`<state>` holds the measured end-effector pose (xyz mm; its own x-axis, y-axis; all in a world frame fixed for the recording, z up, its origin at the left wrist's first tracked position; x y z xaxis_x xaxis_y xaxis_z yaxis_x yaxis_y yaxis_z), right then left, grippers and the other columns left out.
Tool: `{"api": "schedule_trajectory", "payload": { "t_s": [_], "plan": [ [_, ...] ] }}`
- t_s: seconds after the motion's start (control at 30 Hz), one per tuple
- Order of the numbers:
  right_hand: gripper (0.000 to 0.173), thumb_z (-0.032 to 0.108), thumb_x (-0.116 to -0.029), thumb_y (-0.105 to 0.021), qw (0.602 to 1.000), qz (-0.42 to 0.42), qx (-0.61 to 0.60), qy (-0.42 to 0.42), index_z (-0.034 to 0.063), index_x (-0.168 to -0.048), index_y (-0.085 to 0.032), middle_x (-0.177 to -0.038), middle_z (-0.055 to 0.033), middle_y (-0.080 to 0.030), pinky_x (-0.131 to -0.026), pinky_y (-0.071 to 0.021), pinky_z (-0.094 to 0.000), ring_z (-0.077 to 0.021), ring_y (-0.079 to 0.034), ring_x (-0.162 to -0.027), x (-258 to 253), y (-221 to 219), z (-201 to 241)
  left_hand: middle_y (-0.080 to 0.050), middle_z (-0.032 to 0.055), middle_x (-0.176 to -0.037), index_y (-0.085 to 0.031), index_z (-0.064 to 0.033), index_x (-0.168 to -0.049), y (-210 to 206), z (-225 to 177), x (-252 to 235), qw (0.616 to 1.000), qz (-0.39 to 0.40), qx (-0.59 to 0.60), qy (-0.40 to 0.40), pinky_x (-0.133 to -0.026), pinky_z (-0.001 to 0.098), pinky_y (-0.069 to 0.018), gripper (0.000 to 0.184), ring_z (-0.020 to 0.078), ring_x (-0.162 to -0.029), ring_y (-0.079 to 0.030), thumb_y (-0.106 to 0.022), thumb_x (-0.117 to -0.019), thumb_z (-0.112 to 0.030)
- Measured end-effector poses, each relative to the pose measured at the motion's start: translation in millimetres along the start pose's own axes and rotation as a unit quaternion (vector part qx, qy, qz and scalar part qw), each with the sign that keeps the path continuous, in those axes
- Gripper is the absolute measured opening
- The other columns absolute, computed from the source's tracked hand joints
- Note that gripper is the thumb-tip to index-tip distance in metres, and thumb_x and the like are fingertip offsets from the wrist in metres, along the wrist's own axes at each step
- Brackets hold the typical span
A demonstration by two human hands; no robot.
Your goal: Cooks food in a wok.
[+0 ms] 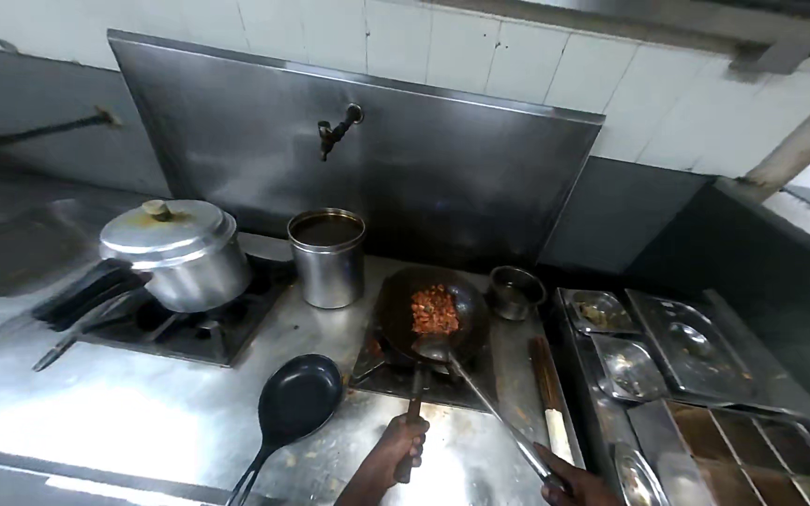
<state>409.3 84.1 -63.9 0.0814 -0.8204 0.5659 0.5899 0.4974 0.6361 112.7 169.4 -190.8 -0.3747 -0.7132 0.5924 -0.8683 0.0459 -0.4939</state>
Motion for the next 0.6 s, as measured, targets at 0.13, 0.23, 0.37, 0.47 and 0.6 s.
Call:
{"api": "schedule_trajectory", "payload": {
  "t_s": [0.13, 0.23, 0.37, 0.47, 0.6],
  "plan": [
    [0.064, 0.034, -0.1056, -0.051, 0.968, -0.064, 0.216, -0.116, 0.0285, -0.164, -0.026, -0.129, -0.0240, -0.065, -0.096, -0.0518, -0.0600, -0.0432, -0.066, -0.114, -47.3, -1.2, 41.8, -0.045, -0.0015, -0.064, -0.051, -0.0057, -0.110, 0.3, -0.4, 0.9, 1.000, -0.015, -0.013, 0.005, -0.040, 0.0207, -0.0433, 0.007, 0.0068, -0.044, -0.044, -0.053, -0.1065, -0.011],
    [0.063, 0.031, -0.1059, -0.048, 0.964, -0.116, 0.211, -0.114, 0.0264, -0.164, -0.025, -0.134, -0.0235, -0.062, -0.097, -0.0524, -0.0578, -0.0419, -0.064, -0.117, -100.6, -8.7, 67.0, -0.044, -0.0015, -0.064, -0.050, -0.0066, -0.109, -0.6, 0.2, 0.6, 1.000, -0.014, -0.007, 0.009, -0.040, 0.0208, -0.0429, 0.007, 0.0070, -0.043, -0.043, -0.054, -0.1065, -0.012],
    [0.061, 0.031, -0.1067, -0.051, 0.993, -0.098, 0.055, -0.027, 0.0205, -0.163, -0.030, -0.125, -0.0180, -0.066, -0.092, -0.0538, -0.0505, -0.0323, -0.068, -0.102, -142.7, -32.1, 79.3, -0.045, -0.0009, -0.064, -0.050, -0.0061, -0.109, -2.8, 1.2, 3.0, 1.000, -0.017, -0.005, 0.011, -0.041, 0.0214, -0.0435, 0.007, 0.0075, -0.044, -0.044, -0.054, -0.1064, -0.011],
    [0.064, 0.033, -0.1055, -0.054, 0.999, -0.039, 0.009, -0.003, 0.0254, -0.163, -0.028, -0.112, -0.0190, -0.067, -0.076, -0.0559, -0.0499, -0.0308, -0.067, -0.081, -121.6, -40.5, 59.8, -0.044, -0.0009, -0.064, -0.050, -0.0061, -0.110, -2.4, -0.5, 3.7, 1.000, -0.020, -0.010, 0.017, -0.040, 0.0211, -0.0428, 0.007, 0.0073, -0.043, -0.043, -0.054, -0.1065, -0.012],
    [0.064, 0.030, -0.1033, -0.059, 0.997, -0.011, -0.072, -0.027, 0.0267, -0.162, -0.032, -0.100, -0.0132, -0.065, -0.058, -0.0528, -0.0424, -0.0225, -0.058, -0.062, -69.6, -24.2, 19.7, -0.043, -0.0021, -0.065, -0.049, -0.0075, -0.111, 3.0, -2.8, 4.7, 0.999, -0.012, -0.020, 0.026, -0.041, 0.0211, -0.0424, 0.009, 0.0071, -0.044, -0.042, -0.053, -0.1075, -0.015]
  ]
}}
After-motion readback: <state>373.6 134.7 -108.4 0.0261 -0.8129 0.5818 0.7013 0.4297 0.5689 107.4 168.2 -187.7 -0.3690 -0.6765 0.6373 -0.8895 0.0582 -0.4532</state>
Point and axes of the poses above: each hand's wrist, its own x-axis away from the middle knuckle, its own y-axis out of the back of the hand, z = x × y, the point moved 3 cm from there along -x, towards the middle knuckle
